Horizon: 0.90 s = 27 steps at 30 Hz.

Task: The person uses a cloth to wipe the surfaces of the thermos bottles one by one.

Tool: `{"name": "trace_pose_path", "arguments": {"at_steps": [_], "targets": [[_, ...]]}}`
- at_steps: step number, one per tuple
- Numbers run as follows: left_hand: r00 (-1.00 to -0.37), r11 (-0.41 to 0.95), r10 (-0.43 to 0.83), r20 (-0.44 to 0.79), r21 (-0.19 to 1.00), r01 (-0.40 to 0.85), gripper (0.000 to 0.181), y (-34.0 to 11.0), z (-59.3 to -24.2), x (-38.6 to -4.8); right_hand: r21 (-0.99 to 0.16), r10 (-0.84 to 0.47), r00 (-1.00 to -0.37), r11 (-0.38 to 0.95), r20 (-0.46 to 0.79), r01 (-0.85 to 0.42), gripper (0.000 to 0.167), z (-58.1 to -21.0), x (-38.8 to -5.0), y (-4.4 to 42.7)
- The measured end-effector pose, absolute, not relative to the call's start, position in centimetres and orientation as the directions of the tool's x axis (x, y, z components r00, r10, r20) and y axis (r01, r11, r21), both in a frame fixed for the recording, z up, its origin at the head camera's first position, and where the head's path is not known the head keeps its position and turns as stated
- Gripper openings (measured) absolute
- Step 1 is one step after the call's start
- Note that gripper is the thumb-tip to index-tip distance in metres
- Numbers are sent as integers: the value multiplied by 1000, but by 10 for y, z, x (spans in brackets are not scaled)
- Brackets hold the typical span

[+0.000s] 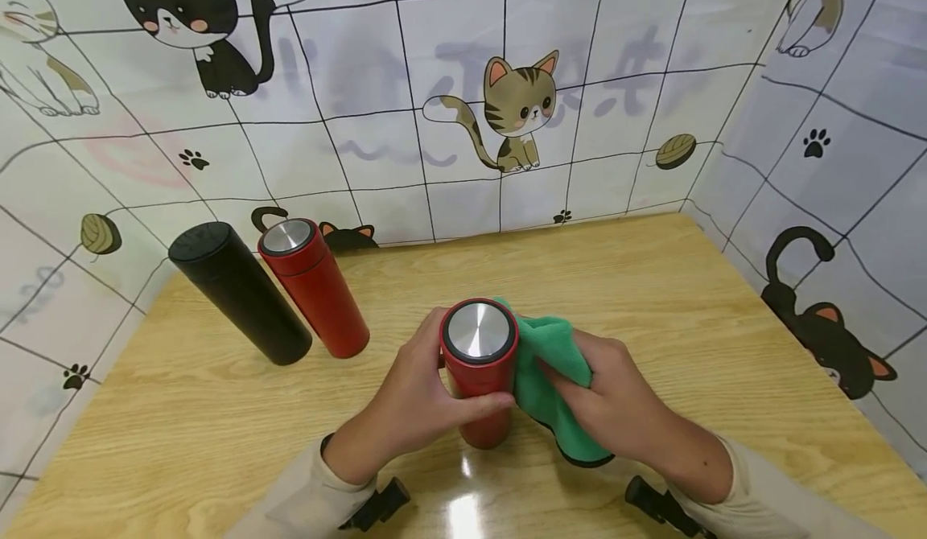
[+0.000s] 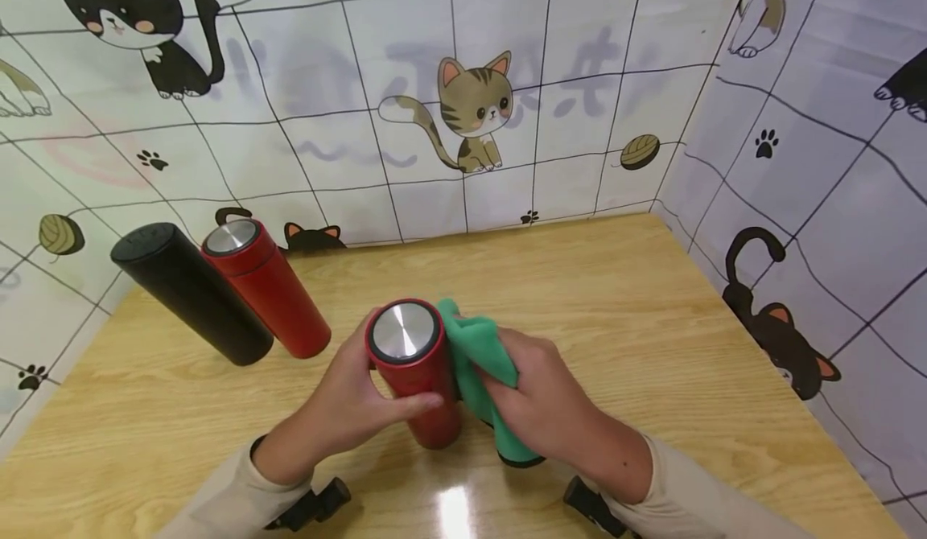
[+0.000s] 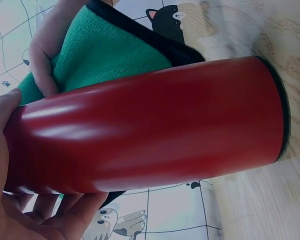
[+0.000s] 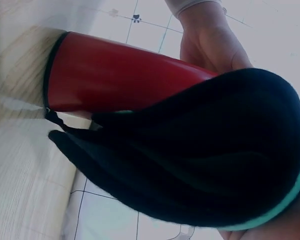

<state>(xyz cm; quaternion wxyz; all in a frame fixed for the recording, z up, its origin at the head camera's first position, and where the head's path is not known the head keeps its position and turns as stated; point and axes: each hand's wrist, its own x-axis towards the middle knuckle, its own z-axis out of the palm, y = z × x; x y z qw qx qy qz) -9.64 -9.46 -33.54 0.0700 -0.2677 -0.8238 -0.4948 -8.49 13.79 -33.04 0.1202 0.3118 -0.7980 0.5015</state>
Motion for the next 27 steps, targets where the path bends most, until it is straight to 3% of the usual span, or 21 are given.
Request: {"name": "trace_pose_path", "arguments": {"at_steps": [8,14,21,27], "targets": [[-860,371,374,346,795,481,85,-95,-336,-96,-715,-353,-774,309,526,-627,47,-331,-84,137],[-860,369,379,341,797,478,84,-96,-336,-97,-733,-367,-799,338,476,-591,43,-330,-84,137],[-868,371,380,320,807,460,84,-95,-334,-96,-679,-342,-731,278,591,-679,51,-329,-84,136],[-864,366,381,330,804,468,83,-95,-335,-97,-697,-366,-744,278,559,-661,48,-330,-85,137]]}}
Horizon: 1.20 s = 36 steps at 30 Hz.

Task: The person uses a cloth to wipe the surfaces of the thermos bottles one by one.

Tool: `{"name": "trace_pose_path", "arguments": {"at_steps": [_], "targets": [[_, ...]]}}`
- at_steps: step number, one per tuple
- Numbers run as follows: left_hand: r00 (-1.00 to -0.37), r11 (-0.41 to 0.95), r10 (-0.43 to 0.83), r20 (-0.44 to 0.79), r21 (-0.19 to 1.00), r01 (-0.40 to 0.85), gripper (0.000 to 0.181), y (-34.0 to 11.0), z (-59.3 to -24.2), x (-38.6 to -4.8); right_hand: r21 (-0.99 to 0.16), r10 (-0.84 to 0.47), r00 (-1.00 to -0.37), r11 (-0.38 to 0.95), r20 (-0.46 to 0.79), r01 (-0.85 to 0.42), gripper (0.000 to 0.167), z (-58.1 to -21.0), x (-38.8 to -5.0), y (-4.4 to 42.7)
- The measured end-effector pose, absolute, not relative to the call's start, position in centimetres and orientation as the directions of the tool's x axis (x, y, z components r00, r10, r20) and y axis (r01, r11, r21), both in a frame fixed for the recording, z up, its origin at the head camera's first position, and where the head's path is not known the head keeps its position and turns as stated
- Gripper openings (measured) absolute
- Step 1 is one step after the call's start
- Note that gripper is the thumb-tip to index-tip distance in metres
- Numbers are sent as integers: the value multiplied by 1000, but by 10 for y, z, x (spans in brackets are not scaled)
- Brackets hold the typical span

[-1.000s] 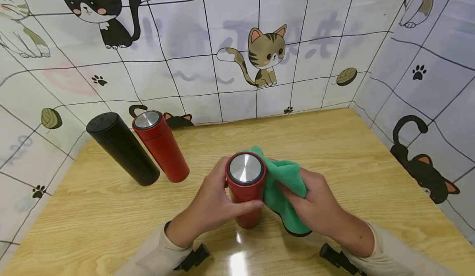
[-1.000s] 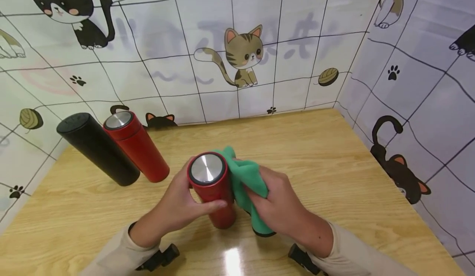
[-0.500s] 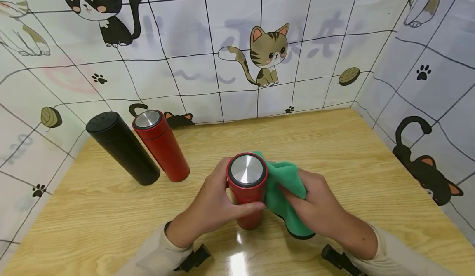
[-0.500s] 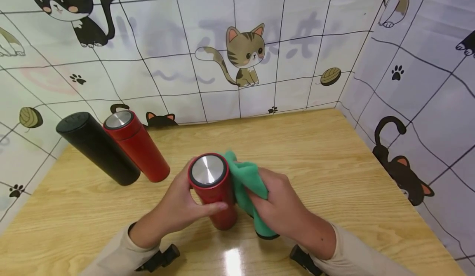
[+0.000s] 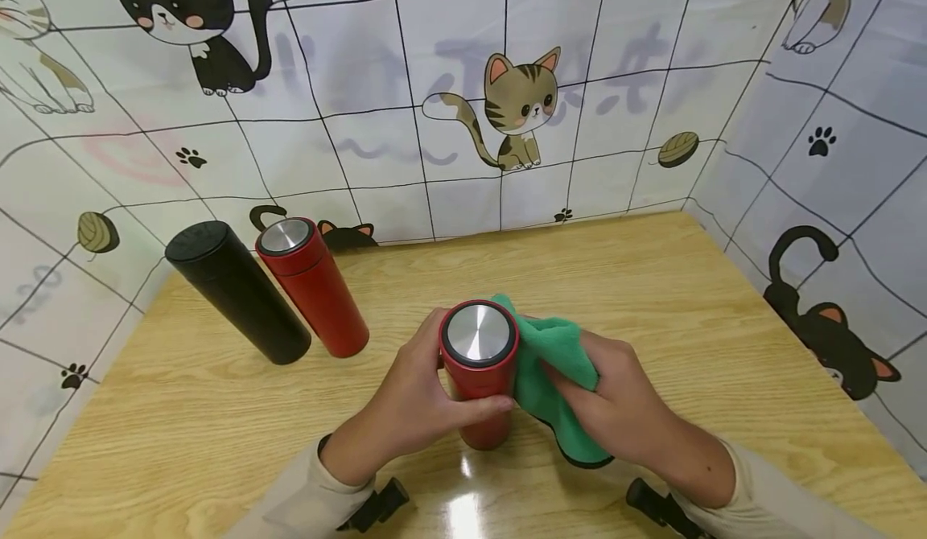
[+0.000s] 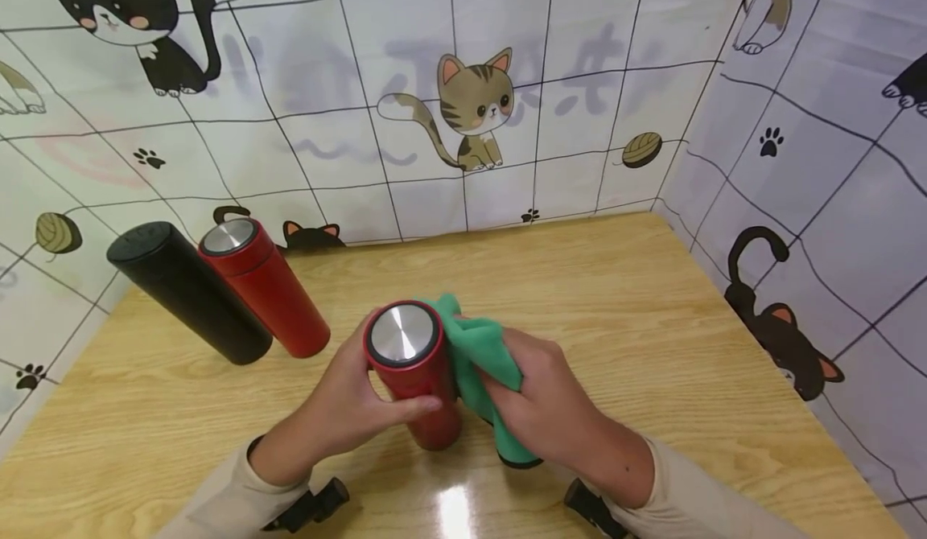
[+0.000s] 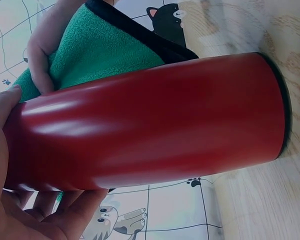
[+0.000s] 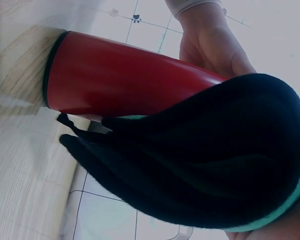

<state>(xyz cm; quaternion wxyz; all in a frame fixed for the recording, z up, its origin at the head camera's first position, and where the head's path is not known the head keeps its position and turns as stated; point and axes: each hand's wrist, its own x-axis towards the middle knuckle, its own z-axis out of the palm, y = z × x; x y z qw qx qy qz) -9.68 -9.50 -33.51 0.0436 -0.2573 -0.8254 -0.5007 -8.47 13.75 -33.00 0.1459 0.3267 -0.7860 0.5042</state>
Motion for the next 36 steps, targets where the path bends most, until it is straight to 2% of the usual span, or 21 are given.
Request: {"name": "trace_pose_path", "arguments": {"at_steps": [7,17,24,29,36], "targets": [[-857,369,383,344,794,484,83,-95,-335,-96,-637,-324,-671,218,667,-739,53,-333,-85,135],[-842,351,404,359,789,505,83,-95,-334,-97,-654,-310,-696,244,647,-716,54,-330,-82,136],[-841,333,409,355,800,499,82,-96,-335,-97,-682,-349,-736,286,580,-673,50,-330,-82,136],[-841,333,412,351,801,497,83,-97,-335,-97,-672,-330,-720,266,610,-691,51,-332,-83,136],[-841,332,416,345,804,494,83,-97,-334,-97,-683,-348,-736,283,580,-673,50,-333,-83,136]]}}
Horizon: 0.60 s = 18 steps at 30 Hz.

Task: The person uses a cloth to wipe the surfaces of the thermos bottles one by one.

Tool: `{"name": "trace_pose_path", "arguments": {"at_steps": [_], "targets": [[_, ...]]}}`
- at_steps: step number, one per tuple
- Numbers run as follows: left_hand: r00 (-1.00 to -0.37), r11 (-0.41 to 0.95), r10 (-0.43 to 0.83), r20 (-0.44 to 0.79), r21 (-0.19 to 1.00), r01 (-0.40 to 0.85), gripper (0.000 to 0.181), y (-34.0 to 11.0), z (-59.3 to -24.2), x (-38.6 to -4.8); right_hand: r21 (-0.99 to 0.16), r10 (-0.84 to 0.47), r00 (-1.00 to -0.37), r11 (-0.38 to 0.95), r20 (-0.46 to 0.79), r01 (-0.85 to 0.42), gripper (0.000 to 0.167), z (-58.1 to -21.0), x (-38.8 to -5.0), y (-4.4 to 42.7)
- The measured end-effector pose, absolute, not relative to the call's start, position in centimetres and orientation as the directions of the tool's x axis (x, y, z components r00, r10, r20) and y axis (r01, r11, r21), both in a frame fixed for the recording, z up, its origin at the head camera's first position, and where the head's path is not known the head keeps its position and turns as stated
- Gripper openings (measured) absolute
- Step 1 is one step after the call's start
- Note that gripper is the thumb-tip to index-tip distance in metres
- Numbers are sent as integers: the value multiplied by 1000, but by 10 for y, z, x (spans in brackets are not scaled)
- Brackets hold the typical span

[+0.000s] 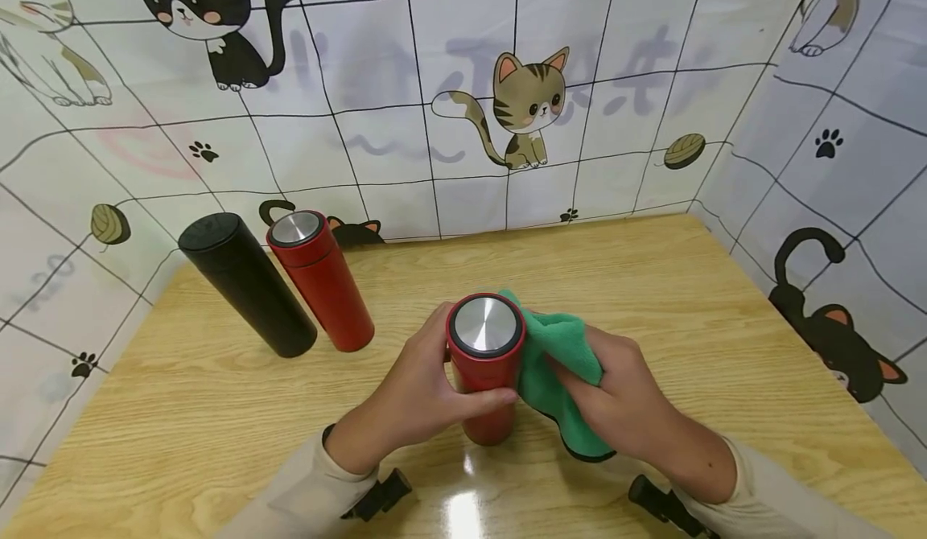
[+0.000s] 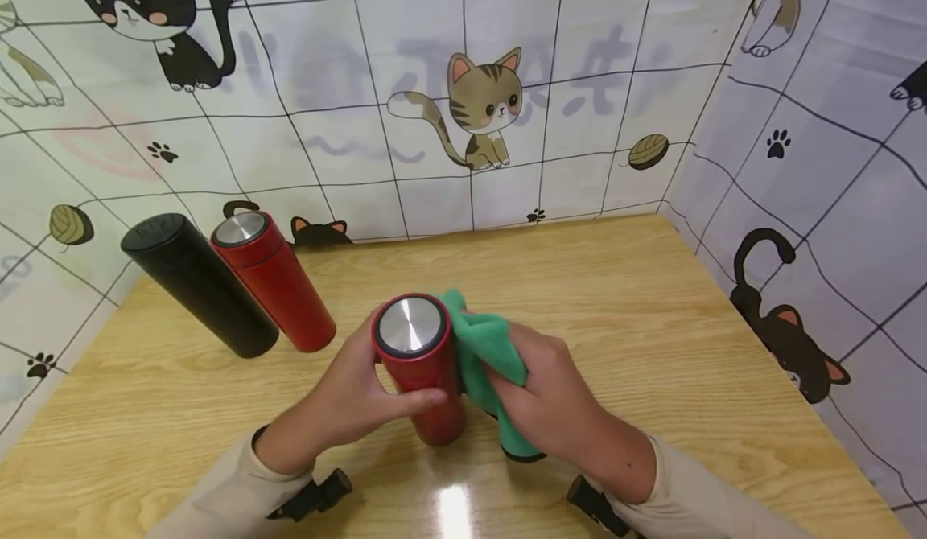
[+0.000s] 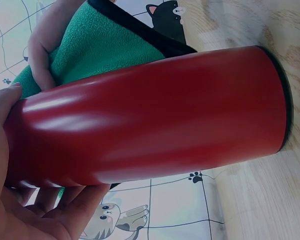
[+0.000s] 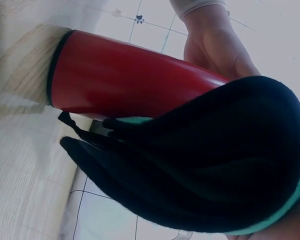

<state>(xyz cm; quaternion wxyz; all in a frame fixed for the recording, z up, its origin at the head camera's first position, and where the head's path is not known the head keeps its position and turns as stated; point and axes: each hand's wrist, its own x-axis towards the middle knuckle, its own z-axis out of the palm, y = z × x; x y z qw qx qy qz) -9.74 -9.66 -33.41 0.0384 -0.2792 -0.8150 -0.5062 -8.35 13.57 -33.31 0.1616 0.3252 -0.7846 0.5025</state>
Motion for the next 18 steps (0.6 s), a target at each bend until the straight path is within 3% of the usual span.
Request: {"name": "trace_pose_path", "arguments": {"at_steps": [5,12,18], "targets": [[-839,320,423,341,811,491,83,-97,-334,-97,-635,-315,-678,240,664,-734,54,-333,-84,134],[-838,311,438,325,819,481,83,-98,-332,-99,-681,-350,-729,272,588,-680,49,-332,-84,136],[-839,341,461,290,815,470,85,-103,-329,-99,-679,-356,-713,239,604,-694,51,-329,-83,135]]}}
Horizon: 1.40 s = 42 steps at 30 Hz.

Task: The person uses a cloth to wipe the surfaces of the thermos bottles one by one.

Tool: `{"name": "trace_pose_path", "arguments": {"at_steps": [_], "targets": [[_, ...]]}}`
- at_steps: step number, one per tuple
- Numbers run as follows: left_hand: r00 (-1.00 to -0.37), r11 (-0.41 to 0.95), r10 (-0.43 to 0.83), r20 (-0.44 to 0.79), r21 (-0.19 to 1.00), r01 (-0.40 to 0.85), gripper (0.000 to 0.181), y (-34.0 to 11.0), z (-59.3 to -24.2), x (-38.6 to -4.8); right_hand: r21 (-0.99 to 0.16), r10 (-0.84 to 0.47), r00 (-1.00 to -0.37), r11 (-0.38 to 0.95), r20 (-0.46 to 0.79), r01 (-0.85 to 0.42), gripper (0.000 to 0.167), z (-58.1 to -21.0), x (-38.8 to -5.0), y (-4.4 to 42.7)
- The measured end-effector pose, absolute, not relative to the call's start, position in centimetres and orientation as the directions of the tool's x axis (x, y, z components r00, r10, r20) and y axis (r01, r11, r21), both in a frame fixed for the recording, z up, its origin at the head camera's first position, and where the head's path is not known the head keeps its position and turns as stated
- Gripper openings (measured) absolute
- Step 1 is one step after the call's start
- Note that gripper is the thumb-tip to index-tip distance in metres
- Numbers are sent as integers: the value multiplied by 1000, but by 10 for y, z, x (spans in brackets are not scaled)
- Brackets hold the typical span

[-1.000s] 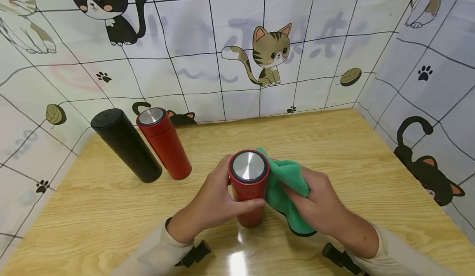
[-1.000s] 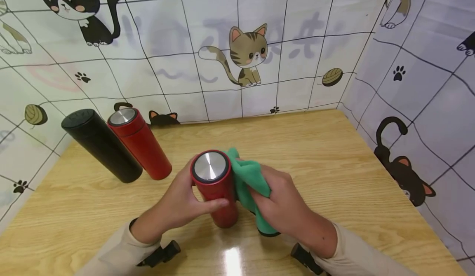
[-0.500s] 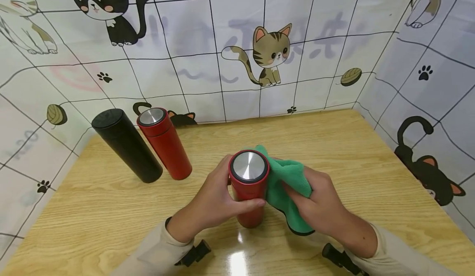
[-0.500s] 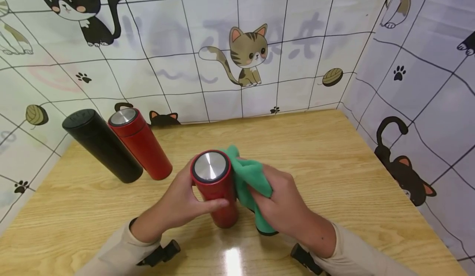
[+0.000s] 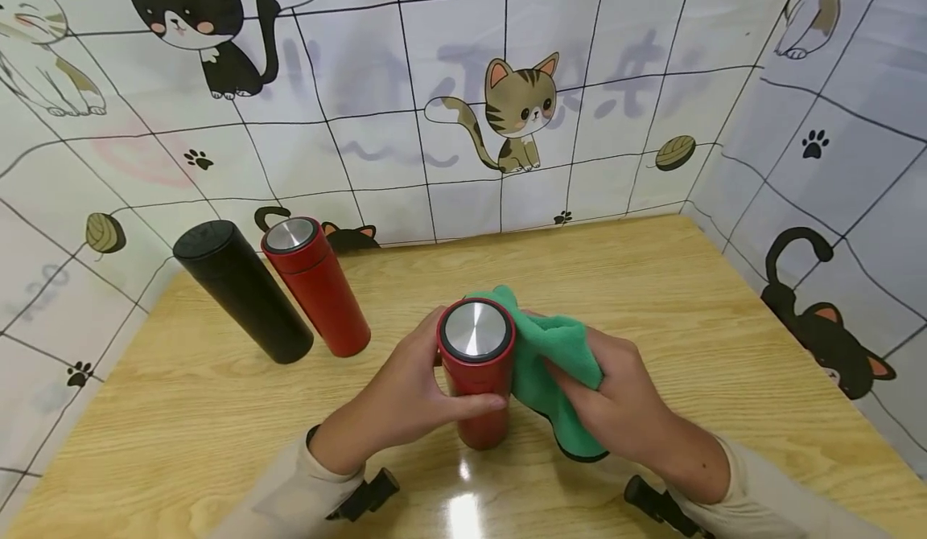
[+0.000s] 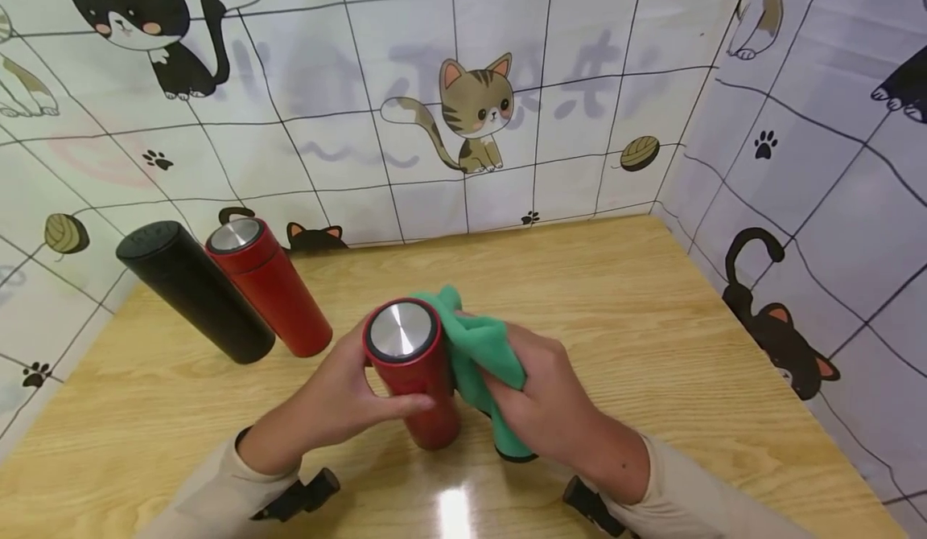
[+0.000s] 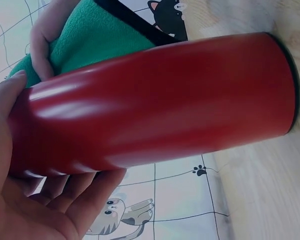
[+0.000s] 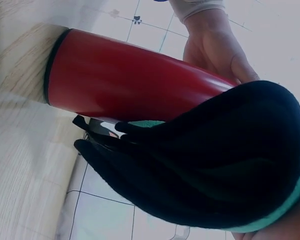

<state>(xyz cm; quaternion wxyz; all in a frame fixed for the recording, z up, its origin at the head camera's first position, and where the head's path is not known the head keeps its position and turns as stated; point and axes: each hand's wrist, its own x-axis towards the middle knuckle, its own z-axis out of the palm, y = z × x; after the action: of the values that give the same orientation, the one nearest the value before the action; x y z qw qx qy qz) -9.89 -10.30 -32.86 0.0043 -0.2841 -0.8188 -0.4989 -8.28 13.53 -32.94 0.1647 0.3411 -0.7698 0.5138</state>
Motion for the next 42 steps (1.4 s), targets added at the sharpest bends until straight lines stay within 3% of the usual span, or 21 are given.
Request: {"name": "trace_pose_path", "arguments": {"at_steps": [8,12,16,24,31,38,42], "targets": [[-827,362,480,292,793,490,84,-108,-325,-98,-708,-386,-749,276,538,-650,44,-330,-81,134],[-819,358,488,302,787,503,91,-109,-323,-99,-687,-364,-730,265,579,-677,48,-332,-81,134],[-814,360,486,318,776,518,97,-110,-320,-97,-716,-387,-765,297,515,-632,46,-333,-82,135],[-832,462,452,322,714,527,97,-113,-318,-93,-705,-373,-771,326,516,-630,46,-335,-83,134],[-845,431,433,315,750,501,95,-116,-314,-93,-728,-391,-787,326,478,-604,45,-334,-81,132],[-864,423,430,262,787,449,94,-120,-313,-93,-697,-368,-749,291,551,-656,48,-336,-82,132],[-876,415,416,241,807,420,89,-123,-313,-92,-739,-392,-783,297,483,-604,45,-337,-82,133]]}}
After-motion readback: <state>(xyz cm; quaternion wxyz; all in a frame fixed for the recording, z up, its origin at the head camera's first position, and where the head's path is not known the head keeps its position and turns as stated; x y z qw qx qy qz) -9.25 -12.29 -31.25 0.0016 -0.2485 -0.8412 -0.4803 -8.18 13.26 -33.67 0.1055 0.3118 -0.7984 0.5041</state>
